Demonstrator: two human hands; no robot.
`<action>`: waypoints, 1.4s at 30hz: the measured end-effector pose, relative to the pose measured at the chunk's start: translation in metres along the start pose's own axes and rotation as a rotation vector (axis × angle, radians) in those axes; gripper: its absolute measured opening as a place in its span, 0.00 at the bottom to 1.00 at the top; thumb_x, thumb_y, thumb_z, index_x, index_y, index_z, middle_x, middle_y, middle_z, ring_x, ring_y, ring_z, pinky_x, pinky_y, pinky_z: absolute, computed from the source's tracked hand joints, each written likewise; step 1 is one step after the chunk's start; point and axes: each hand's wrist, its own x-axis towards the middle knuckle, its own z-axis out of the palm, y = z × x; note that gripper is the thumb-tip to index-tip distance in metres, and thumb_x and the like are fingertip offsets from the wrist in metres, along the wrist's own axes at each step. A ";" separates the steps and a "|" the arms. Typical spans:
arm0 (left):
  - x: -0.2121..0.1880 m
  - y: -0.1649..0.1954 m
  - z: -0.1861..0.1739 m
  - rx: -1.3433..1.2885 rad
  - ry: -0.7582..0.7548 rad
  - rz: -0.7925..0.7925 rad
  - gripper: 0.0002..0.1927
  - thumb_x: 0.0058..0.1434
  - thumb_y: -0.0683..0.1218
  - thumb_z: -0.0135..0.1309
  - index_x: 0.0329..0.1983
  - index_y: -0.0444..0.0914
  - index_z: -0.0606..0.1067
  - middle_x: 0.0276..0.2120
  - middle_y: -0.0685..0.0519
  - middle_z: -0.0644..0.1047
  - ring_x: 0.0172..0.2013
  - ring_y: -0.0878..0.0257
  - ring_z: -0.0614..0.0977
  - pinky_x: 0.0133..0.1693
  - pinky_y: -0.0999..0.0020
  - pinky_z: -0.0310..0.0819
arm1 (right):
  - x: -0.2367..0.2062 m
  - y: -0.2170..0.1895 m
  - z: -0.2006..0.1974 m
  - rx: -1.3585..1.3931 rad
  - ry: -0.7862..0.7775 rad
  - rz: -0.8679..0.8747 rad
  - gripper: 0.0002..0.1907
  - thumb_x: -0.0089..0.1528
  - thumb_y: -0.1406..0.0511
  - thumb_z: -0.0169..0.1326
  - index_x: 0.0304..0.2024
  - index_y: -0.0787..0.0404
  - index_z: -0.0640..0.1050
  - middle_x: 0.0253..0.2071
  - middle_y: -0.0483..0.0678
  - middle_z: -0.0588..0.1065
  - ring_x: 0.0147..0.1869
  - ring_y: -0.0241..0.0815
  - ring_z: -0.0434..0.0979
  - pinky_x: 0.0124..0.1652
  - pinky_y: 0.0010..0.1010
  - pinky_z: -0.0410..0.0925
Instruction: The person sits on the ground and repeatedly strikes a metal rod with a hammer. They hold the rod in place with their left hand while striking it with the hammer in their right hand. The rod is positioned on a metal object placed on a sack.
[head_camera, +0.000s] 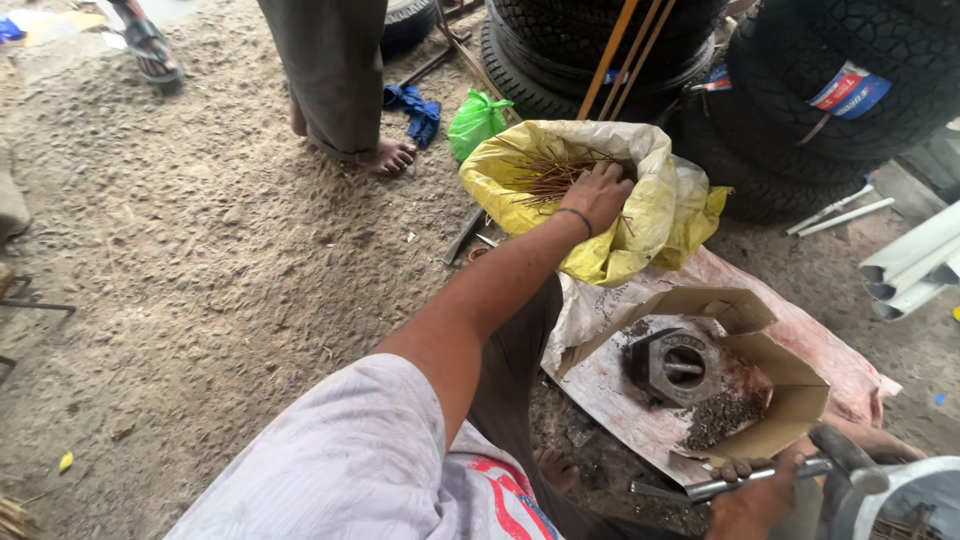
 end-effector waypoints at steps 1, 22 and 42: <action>-0.005 0.002 -0.001 0.019 0.004 -0.006 0.13 0.60 0.40 0.47 0.47 0.40 0.75 0.53 0.43 0.73 0.57 0.48 0.73 0.56 0.52 0.71 | 0.002 -0.002 0.000 0.018 0.008 0.049 0.27 0.75 0.40 0.46 0.36 0.52 0.62 0.22 0.40 0.59 0.21 0.36 0.59 0.24 0.33 0.61; -0.146 -0.002 0.033 0.081 -0.091 0.286 0.22 0.60 0.44 0.51 0.59 0.39 0.74 0.55 0.46 0.74 0.61 0.49 0.70 0.60 0.49 0.65 | 0.017 -0.018 -0.036 0.227 -0.599 -0.262 0.19 0.76 0.57 0.40 0.39 0.63 0.74 0.33 0.53 0.73 0.34 0.49 0.75 0.41 0.46 0.72; -0.148 0.020 0.051 0.129 -0.138 0.290 0.17 0.60 0.43 0.53 0.54 0.40 0.74 0.56 0.47 0.74 0.59 0.46 0.71 0.60 0.50 0.65 | 0.029 0.008 -0.062 0.629 -0.285 -0.195 0.10 0.74 0.63 0.57 0.41 0.59 0.72 0.30 0.45 0.66 0.29 0.42 0.68 0.32 0.37 0.67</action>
